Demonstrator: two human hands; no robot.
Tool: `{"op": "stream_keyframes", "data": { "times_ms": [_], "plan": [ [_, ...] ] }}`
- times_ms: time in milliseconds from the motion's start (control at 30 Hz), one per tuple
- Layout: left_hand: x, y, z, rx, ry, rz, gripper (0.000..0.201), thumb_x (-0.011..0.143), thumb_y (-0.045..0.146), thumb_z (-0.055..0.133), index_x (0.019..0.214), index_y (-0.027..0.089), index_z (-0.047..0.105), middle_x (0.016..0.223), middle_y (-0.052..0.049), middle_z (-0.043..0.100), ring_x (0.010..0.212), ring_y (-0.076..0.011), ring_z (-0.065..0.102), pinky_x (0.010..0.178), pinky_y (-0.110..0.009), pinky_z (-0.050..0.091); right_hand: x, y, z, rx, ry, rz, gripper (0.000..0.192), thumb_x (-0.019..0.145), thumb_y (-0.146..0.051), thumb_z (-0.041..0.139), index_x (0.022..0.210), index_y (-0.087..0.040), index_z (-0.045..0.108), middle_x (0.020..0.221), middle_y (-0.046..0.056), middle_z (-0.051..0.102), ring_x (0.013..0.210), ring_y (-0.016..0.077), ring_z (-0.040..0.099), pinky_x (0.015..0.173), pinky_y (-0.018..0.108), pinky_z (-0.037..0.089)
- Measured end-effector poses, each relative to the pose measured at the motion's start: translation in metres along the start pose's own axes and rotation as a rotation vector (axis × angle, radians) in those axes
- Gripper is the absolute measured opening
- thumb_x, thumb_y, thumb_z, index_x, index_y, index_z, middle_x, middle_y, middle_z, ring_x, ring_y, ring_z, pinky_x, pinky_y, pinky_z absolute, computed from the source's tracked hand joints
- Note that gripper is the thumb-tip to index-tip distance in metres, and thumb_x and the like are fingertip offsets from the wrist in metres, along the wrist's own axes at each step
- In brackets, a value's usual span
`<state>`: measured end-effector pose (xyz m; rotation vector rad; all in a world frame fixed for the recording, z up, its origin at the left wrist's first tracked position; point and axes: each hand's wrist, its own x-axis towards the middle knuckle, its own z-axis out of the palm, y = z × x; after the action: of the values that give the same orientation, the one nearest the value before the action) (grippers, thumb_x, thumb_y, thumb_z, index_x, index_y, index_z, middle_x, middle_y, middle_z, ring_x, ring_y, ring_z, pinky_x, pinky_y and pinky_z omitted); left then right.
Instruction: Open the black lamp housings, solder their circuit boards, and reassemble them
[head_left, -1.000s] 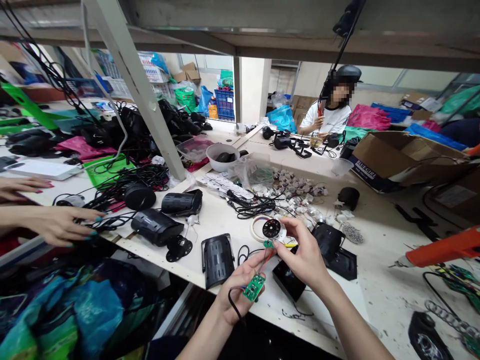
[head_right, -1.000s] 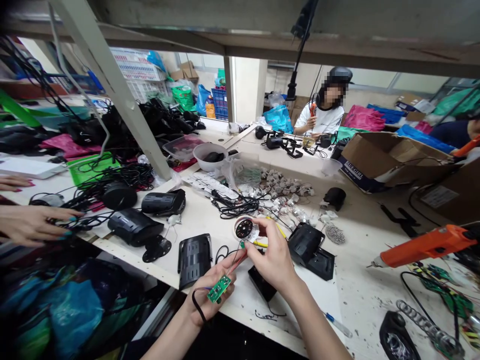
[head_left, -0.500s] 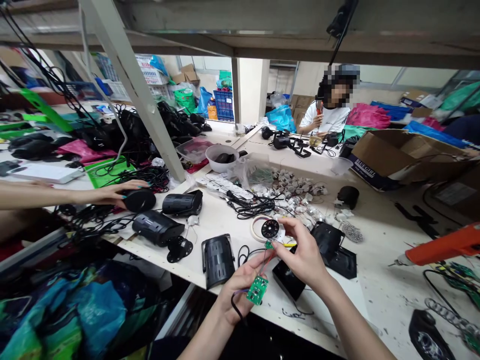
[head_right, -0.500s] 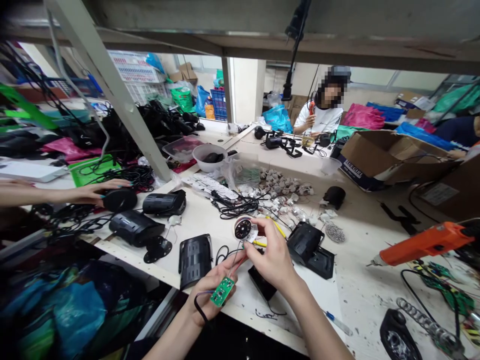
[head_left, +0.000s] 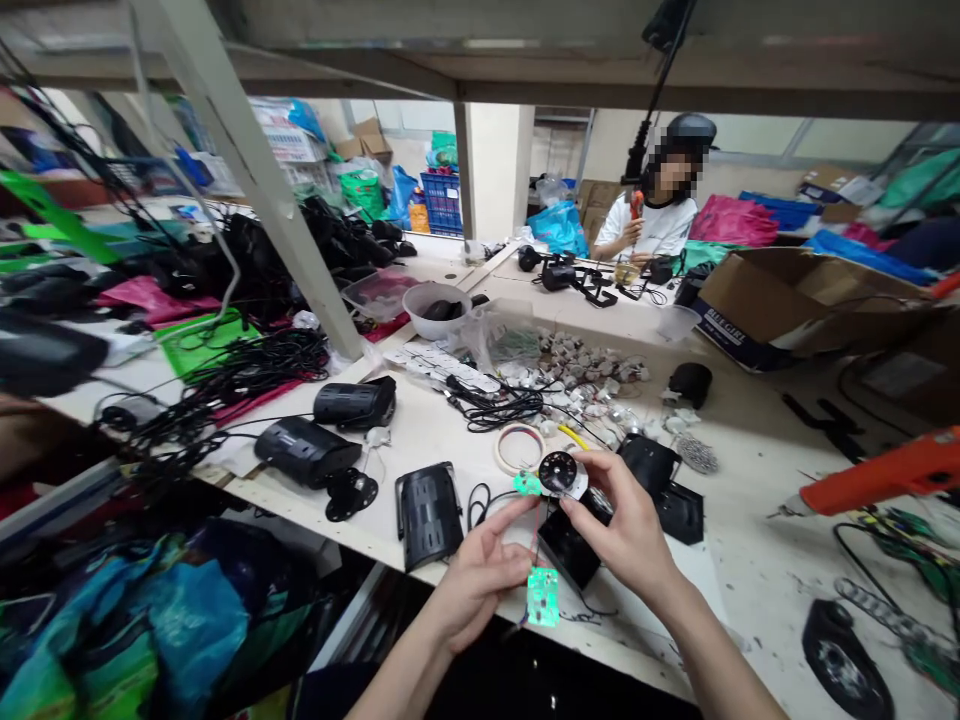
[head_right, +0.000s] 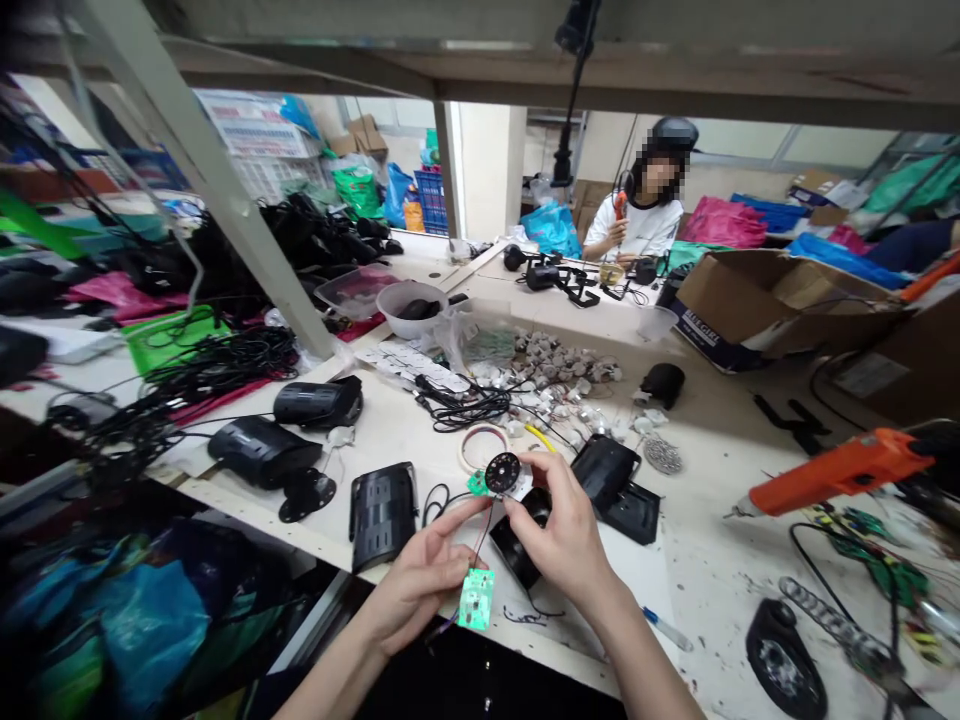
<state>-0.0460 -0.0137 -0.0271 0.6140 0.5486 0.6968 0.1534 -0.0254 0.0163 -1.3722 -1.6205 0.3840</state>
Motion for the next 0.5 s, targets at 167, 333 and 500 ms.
{"op": "stream_keyframes", "data": {
  "times_ms": [167, 333, 500],
  "plan": [
    [-0.005, -0.007, 0.001, 0.191, 0.075, -0.006, 0.098, 0.067, 0.028, 0.088, 0.149, 0.013, 0.038, 0.074, -0.006, 0.073, 0.068, -0.0137, 0.066, 0.067, -0.021, 0.049, -0.042, 0.021, -0.011, -0.075, 0.031, 0.155, 0.033, 0.084, -0.023, 0.064, 0.116, -0.024, 0.055, 0.109, 0.005, 0.067, 0.099, 0.0227, 0.067, 0.089, 0.039, 0.057],
    [-0.002, -0.01, 0.006, 0.437, 0.182, 0.062, 0.078, 0.065, 0.027, 0.087, 0.137, 0.025, 0.056, 0.138, -0.014, 0.057, 0.079, -0.0157, 0.07, 0.074, -0.028, 0.057, -0.065, 0.033, -0.008, -0.183, 0.011, 0.071, 0.04, 0.089, -0.025, 0.062, 0.128, -0.022, 0.052, 0.125, 0.011, 0.061, 0.122, 0.0282, 0.057, 0.102, 0.048, 0.05],
    [-0.001, -0.009, 0.001, 0.573, 0.225, 0.102, 0.061, 0.066, 0.033, 0.084, 0.124, 0.025, 0.067, 0.155, -0.014, 0.037, 0.091, -0.0222, 0.073, 0.08, -0.034, 0.06, -0.094, 0.017, -0.023, -0.286, 0.116, 0.042, 0.042, 0.092, -0.018, 0.054, 0.134, -0.022, 0.049, 0.127, 0.013, 0.056, 0.121, 0.0265, 0.054, 0.101, 0.046, 0.05]
  ]
}}
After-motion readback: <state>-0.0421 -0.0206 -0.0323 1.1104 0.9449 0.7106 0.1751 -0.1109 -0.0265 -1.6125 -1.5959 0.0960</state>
